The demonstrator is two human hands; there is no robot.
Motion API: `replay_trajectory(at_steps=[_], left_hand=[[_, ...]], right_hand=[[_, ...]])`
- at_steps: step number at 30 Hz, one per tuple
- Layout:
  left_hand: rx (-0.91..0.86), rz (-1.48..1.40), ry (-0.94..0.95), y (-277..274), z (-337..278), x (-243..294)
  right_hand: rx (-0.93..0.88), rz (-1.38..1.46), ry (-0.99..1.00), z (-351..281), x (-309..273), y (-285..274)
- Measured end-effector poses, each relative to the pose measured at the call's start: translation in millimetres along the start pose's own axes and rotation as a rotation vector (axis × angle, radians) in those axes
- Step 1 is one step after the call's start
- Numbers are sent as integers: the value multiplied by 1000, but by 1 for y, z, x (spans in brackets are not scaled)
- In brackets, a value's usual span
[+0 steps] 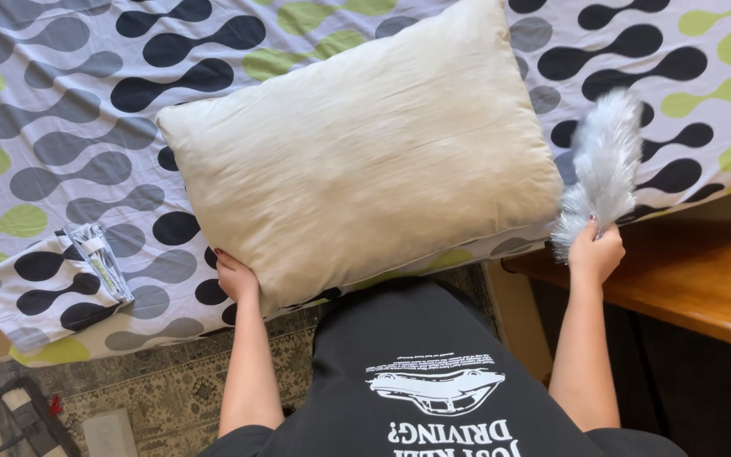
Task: The person is dusting a white pillow on a bed using a handheld grey duster.
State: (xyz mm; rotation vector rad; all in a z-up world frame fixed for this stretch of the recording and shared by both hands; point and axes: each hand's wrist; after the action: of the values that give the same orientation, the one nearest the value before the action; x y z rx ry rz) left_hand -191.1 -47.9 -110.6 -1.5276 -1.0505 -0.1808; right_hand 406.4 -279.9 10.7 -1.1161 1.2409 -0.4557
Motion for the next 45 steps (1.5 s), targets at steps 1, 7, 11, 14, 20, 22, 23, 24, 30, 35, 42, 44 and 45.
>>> replay_trajectory(at_steps=[1,7,11,14,20,22,23,24,30,35,42,44,45], left_hand=[[4,-7,-1,-1,3,2],[-183,-184,-171,-7,49,-26],[-414,-681,-317,-17,85,-10],[-570,-813,-320,-24,113,24],[-735,-876,-271,-19,159,93],[-772,-854,-234,-19,154,114],[-741,-825,-199,-18,150,127],[-709,-799,-159,-16,147,142],[-400,-467,-307,-17,134,122],[-329,-398,-296,-39,104,147],[-233,-672,56,-58,93,153],[-242,-729,158,-78,76,184],[-254,-779,256,-89,67,198]], right_hand=[[2,2,-7,9,-4,3],[76,260,-239,62,-56,21],[-111,784,-229,90,-120,18],[-221,899,-179,117,-158,27],[-363,809,-160,179,-192,92],[-400,732,-83,184,-186,116],[-492,656,-8,184,-187,125],[-581,579,61,187,-189,133],[-433,548,-8,178,-157,143],[-354,737,-9,179,-140,119],[-392,961,-129,185,-139,70],[-373,1007,-149,187,-156,56],[-357,1049,-163,187,-163,50]])
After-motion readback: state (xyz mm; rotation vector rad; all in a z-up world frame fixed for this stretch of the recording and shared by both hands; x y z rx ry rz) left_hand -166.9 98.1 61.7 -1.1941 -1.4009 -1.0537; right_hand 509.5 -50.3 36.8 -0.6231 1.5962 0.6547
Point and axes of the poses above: each hand's wrist, its own z-axis towards the middle knuckle, its own y-axis out of the palm, x = y × z, and after that the axes turned 9 degrees about -x, right-handed
